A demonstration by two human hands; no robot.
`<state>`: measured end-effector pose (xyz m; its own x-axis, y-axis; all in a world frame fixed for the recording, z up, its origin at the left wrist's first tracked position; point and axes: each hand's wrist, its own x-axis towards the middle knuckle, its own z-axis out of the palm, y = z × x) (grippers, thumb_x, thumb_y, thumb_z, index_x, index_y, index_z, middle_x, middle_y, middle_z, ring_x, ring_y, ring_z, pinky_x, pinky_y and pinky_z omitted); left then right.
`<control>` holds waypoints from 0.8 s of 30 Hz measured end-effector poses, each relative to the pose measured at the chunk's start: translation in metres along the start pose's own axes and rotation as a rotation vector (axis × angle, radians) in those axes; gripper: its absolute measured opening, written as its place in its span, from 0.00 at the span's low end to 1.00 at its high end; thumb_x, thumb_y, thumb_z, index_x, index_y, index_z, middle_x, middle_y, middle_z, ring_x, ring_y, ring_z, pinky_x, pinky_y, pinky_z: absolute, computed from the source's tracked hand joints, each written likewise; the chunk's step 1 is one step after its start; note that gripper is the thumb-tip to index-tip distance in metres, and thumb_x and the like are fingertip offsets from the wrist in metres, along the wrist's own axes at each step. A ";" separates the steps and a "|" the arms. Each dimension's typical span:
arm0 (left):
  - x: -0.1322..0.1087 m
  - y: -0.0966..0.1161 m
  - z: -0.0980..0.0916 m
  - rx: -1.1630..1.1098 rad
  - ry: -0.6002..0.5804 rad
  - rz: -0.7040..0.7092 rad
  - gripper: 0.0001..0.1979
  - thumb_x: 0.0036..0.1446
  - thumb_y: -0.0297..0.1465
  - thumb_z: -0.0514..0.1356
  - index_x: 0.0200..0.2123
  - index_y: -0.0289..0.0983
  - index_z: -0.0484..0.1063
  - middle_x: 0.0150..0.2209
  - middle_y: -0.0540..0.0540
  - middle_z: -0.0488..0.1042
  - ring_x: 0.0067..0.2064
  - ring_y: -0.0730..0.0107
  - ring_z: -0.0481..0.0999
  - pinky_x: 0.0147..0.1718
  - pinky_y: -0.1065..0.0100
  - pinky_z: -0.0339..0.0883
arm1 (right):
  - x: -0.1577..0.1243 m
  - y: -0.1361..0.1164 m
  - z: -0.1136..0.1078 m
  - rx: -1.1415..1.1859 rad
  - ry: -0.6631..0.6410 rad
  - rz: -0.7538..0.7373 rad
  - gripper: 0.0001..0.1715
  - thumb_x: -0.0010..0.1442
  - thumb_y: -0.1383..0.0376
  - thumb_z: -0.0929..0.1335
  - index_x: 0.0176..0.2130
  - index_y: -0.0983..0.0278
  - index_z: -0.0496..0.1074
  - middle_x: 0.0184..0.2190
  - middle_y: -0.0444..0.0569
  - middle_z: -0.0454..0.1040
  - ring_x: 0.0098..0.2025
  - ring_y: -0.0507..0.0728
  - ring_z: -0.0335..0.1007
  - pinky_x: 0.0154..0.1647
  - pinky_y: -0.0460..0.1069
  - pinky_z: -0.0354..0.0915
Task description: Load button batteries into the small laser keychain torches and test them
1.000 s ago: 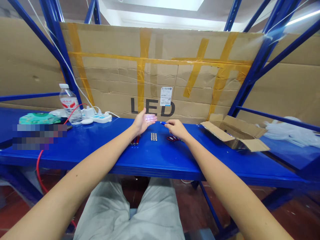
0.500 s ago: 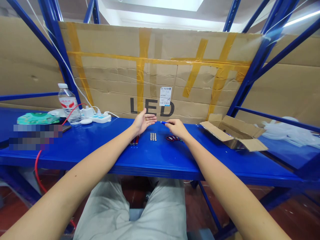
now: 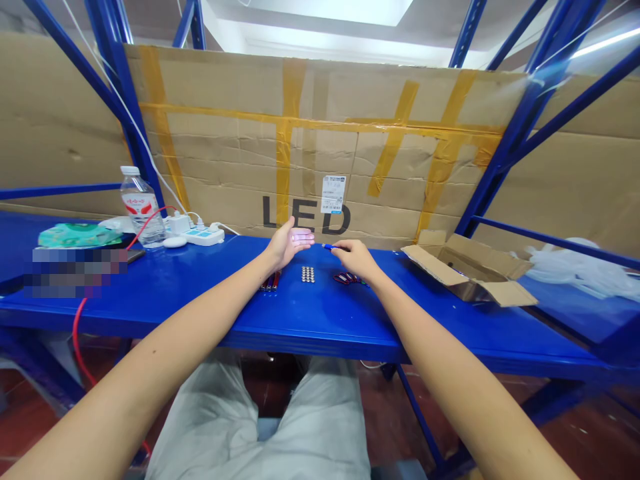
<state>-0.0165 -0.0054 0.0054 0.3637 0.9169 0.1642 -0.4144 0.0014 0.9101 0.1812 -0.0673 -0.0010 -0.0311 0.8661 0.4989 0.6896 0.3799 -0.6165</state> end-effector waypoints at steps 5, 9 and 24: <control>0.000 0.000 -0.001 0.001 -0.004 0.006 0.31 0.66 0.48 0.46 0.44 0.27 0.76 0.36 0.32 0.79 0.40 0.57 0.79 0.44 0.61 0.71 | 0.000 -0.001 -0.001 0.002 0.009 0.027 0.13 0.57 0.65 0.66 0.35 0.66 0.81 0.32 0.50 0.80 0.36 0.57 0.74 0.43 0.50 0.65; 0.000 0.000 -0.002 0.006 -0.020 0.010 0.31 0.65 0.49 0.45 0.46 0.28 0.75 0.36 0.33 0.79 0.41 0.56 0.79 0.44 0.60 0.71 | 0.000 -0.003 0.000 -0.015 0.017 0.014 0.12 0.57 0.65 0.66 0.33 0.66 0.80 0.34 0.50 0.81 0.38 0.57 0.73 0.43 0.50 0.64; -0.001 -0.002 0.001 0.019 -0.019 -0.005 0.30 0.67 0.47 0.46 0.43 0.27 0.76 0.35 0.33 0.79 0.38 0.59 0.80 0.41 0.63 0.70 | -0.002 -0.005 -0.001 -0.021 0.016 -0.010 0.12 0.58 0.67 0.66 0.35 0.65 0.81 0.37 0.51 0.82 0.41 0.59 0.75 0.44 0.50 0.64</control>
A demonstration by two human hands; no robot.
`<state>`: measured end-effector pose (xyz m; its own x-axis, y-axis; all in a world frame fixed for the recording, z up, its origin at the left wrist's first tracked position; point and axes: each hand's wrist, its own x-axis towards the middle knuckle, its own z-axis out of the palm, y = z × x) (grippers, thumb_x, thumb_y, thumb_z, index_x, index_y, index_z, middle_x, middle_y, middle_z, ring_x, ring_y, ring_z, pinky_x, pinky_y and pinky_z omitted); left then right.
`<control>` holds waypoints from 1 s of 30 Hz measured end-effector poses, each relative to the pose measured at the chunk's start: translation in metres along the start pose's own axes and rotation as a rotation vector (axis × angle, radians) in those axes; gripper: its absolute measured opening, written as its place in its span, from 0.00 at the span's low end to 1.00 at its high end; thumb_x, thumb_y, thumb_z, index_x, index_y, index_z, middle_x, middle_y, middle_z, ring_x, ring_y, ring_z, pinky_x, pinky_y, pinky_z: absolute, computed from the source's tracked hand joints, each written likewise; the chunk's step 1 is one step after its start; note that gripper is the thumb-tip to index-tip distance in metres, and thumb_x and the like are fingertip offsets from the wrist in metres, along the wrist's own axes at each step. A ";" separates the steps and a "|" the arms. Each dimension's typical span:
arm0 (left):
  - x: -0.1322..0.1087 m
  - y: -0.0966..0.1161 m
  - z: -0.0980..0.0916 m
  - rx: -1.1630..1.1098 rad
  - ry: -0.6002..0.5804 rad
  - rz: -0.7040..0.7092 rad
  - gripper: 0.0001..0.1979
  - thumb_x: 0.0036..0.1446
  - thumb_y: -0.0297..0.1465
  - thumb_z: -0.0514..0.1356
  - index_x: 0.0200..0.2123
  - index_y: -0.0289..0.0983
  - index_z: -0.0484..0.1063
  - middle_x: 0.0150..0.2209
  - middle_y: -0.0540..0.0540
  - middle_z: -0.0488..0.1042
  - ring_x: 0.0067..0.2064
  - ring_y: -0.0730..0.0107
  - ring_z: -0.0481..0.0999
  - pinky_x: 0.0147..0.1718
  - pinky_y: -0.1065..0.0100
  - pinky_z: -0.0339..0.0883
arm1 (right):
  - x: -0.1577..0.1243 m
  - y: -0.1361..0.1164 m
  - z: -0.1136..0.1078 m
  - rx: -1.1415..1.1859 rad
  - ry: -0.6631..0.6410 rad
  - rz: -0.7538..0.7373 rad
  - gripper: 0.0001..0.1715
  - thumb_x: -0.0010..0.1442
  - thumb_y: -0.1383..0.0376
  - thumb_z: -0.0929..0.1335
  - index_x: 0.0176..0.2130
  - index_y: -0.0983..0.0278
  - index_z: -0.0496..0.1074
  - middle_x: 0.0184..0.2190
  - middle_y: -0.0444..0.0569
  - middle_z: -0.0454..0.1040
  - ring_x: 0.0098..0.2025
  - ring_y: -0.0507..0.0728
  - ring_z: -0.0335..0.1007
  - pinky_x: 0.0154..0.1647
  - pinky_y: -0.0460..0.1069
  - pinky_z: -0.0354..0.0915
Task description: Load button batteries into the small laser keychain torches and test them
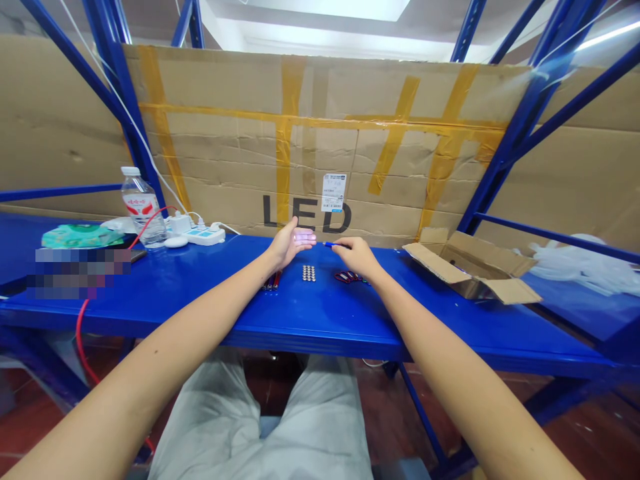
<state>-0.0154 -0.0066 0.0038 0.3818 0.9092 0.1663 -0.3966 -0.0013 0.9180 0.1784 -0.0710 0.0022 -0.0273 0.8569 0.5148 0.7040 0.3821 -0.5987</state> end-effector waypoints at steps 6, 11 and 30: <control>-0.001 0.000 0.000 0.005 0.005 0.008 0.30 0.67 0.47 0.45 0.41 0.28 0.76 0.35 0.33 0.79 0.39 0.58 0.80 0.42 0.62 0.71 | 0.000 0.000 -0.001 0.001 0.013 0.009 0.13 0.58 0.66 0.66 0.35 0.65 0.81 0.36 0.51 0.82 0.40 0.59 0.75 0.42 0.50 0.64; 0.000 0.000 0.000 -0.008 0.003 0.001 0.29 0.67 0.47 0.46 0.41 0.28 0.76 0.35 0.34 0.80 0.38 0.58 0.80 0.41 0.63 0.72 | 0.002 0.002 0.000 0.003 0.099 0.021 0.13 0.57 0.62 0.67 0.33 0.67 0.80 0.32 0.51 0.81 0.36 0.58 0.73 0.38 0.49 0.63; 0.006 0.001 -0.006 -0.033 0.084 -0.034 0.31 0.68 0.46 0.44 0.44 0.25 0.76 0.32 0.33 0.80 0.36 0.59 0.81 0.41 0.63 0.73 | 0.002 0.000 -0.003 -0.066 0.109 0.041 0.12 0.55 0.65 0.66 0.31 0.66 0.79 0.31 0.51 0.80 0.36 0.57 0.72 0.37 0.48 0.61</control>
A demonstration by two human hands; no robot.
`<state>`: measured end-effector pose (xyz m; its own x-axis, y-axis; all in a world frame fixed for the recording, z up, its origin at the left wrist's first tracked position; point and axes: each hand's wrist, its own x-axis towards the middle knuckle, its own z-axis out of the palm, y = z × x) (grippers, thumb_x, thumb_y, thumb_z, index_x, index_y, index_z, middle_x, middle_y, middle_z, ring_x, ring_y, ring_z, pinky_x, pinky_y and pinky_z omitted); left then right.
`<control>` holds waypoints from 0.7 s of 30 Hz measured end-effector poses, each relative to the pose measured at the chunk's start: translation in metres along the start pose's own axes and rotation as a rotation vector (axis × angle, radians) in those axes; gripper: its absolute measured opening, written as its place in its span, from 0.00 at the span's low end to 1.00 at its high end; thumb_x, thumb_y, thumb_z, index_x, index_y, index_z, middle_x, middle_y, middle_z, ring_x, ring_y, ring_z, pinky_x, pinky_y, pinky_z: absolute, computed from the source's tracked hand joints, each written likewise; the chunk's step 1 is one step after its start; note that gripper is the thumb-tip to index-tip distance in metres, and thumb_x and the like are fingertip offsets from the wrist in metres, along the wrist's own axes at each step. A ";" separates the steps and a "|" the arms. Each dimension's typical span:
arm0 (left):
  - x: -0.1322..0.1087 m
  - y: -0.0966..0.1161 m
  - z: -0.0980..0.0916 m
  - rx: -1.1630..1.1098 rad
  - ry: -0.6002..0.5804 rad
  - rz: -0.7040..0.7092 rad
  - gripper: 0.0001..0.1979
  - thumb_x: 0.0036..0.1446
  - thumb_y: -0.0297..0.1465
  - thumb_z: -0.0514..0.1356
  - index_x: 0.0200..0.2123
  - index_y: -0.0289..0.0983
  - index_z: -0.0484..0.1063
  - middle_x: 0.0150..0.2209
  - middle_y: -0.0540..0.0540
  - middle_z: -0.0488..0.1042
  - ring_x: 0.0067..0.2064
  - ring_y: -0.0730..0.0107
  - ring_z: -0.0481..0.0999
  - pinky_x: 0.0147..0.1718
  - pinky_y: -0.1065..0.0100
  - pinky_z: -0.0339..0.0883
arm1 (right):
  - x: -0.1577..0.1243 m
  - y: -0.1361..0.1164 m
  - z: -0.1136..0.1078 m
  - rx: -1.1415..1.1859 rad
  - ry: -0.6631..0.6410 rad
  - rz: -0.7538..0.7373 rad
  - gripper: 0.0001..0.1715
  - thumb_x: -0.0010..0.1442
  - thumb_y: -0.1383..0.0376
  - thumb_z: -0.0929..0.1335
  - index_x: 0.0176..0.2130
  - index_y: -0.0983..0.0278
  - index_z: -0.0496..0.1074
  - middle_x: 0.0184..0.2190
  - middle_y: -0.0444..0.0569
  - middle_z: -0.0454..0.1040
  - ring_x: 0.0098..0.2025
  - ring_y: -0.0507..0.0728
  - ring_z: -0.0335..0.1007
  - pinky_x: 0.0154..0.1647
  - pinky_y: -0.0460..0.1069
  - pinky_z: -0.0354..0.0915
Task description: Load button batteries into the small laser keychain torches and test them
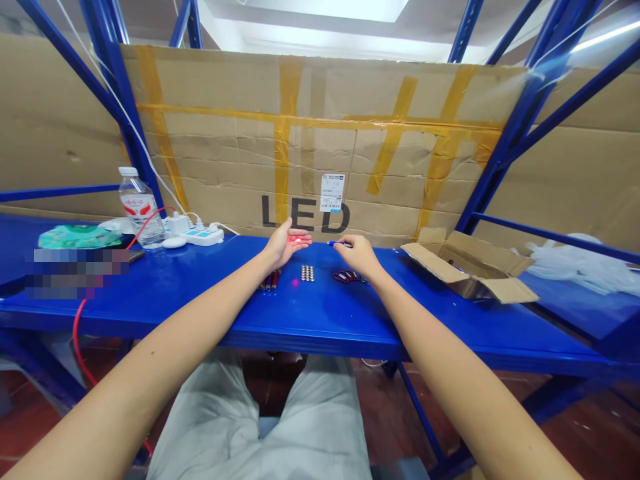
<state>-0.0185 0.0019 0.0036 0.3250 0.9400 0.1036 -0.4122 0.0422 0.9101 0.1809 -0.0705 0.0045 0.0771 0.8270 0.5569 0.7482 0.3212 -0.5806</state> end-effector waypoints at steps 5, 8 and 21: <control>0.001 -0.001 -0.001 -0.012 -0.003 -0.003 0.30 0.67 0.46 0.46 0.45 0.25 0.75 0.33 0.31 0.80 0.37 0.57 0.81 0.41 0.63 0.73 | 0.000 0.000 0.000 0.010 0.014 -0.020 0.12 0.56 0.64 0.66 0.32 0.66 0.79 0.32 0.51 0.80 0.36 0.57 0.72 0.38 0.48 0.62; 0.001 -0.002 -0.002 -0.007 -0.010 -0.008 0.30 0.67 0.47 0.46 0.46 0.25 0.75 0.33 0.32 0.80 0.37 0.58 0.81 0.41 0.63 0.73 | 0.000 0.001 0.000 0.019 0.036 -0.029 0.12 0.56 0.64 0.66 0.32 0.66 0.79 0.31 0.50 0.80 0.35 0.57 0.72 0.37 0.48 0.62; -0.002 0.000 0.001 0.009 -0.017 -0.010 0.30 0.68 0.46 0.45 0.42 0.27 0.76 0.32 0.33 0.79 0.36 0.58 0.81 0.43 0.62 0.72 | -0.001 0.000 0.000 0.001 -0.006 -0.024 0.12 0.57 0.64 0.67 0.33 0.66 0.79 0.32 0.51 0.80 0.37 0.58 0.72 0.38 0.49 0.61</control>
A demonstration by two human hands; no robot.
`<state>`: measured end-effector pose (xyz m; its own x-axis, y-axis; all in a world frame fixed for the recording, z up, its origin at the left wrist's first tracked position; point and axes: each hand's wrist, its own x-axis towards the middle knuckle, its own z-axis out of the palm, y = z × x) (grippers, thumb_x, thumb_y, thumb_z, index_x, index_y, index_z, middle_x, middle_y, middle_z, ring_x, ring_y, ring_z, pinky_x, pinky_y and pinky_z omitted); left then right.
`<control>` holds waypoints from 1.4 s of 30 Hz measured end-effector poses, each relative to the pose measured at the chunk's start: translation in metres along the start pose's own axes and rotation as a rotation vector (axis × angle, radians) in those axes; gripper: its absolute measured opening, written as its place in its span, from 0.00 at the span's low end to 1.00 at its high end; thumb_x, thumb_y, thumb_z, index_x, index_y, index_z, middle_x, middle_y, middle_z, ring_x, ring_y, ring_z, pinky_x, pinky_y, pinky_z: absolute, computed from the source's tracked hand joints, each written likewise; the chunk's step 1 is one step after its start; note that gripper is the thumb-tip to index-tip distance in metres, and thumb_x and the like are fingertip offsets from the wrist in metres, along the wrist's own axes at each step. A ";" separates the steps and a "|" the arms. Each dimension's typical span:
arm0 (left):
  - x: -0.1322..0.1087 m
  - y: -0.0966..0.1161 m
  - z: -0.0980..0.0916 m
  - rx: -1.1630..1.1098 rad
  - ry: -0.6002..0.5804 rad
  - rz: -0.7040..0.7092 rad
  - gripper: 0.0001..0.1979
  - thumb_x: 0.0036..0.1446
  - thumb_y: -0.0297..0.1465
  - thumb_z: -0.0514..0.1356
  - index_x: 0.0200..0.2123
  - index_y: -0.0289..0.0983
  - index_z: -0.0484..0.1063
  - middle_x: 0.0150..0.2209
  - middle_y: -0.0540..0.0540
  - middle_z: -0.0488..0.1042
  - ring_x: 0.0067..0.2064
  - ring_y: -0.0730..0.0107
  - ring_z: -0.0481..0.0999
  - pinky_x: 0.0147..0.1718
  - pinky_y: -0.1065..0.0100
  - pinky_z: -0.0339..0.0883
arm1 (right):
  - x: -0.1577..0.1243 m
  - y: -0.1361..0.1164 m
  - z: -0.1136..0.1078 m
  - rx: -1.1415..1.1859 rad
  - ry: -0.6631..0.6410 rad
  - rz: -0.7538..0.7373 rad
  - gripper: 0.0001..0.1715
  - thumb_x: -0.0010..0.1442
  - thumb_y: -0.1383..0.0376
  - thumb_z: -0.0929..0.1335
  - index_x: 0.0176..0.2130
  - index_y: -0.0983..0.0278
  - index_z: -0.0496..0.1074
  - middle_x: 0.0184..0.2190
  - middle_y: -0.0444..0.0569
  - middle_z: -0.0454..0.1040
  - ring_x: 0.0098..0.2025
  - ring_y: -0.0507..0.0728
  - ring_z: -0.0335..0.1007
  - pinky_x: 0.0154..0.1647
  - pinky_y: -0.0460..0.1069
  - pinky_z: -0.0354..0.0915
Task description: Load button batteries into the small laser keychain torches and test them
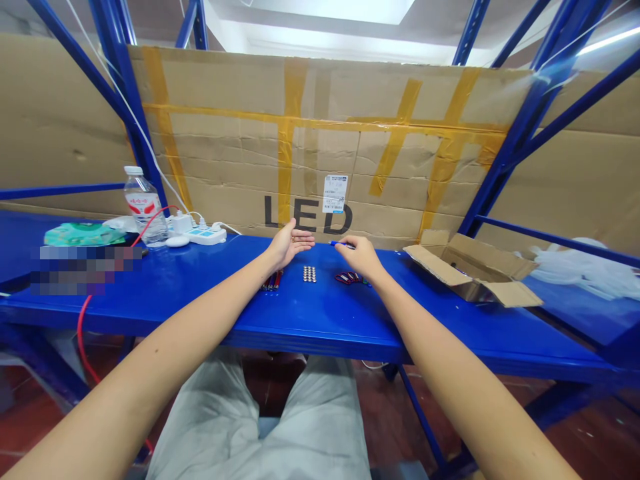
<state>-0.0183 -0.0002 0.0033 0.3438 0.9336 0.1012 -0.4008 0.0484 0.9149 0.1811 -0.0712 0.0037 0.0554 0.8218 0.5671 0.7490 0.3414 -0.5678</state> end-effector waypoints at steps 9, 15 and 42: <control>0.000 0.000 0.002 0.054 0.003 0.031 0.30 0.68 0.47 0.43 0.38 0.29 0.76 0.32 0.34 0.79 0.38 0.58 0.80 0.44 0.60 0.72 | -0.001 0.000 0.000 -0.001 -0.018 -0.007 0.11 0.57 0.64 0.67 0.34 0.66 0.79 0.33 0.50 0.80 0.38 0.57 0.73 0.39 0.48 0.61; -0.003 -0.008 0.004 0.510 -0.093 0.280 0.07 0.59 0.31 0.61 0.36 0.32 0.76 0.33 0.43 0.79 0.34 0.67 0.78 0.37 0.66 0.71 | 0.001 0.005 0.015 0.049 -0.119 -0.101 0.13 0.62 0.62 0.66 0.38 0.65 0.79 0.37 0.49 0.81 0.40 0.57 0.73 0.42 0.48 0.62; 0.001 -0.012 -0.013 1.083 -0.193 0.442 0.04 0.51 0.25 0.60 0.32 0.34 0.75 0.31 0.47 0.78 0.35 0.70 0.76 0.38 0.69 0.67 | 0.015 0.019 0.038 -0.018 -0.174 -0.151 0.13 0.53 0.75 0.67 0.39 0.65 0.75 0.36 0.47 0.78 0.37 0.54 0.69 0.41 0.47 0.63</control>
<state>-0.0241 0.0046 -0.0127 0.5156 0.7205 0.4636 0.3793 -0.6772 0.6306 0.1709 -0.0352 -0.0210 -0.1718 0.8285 0.5330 0.7522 0.4597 -0.4722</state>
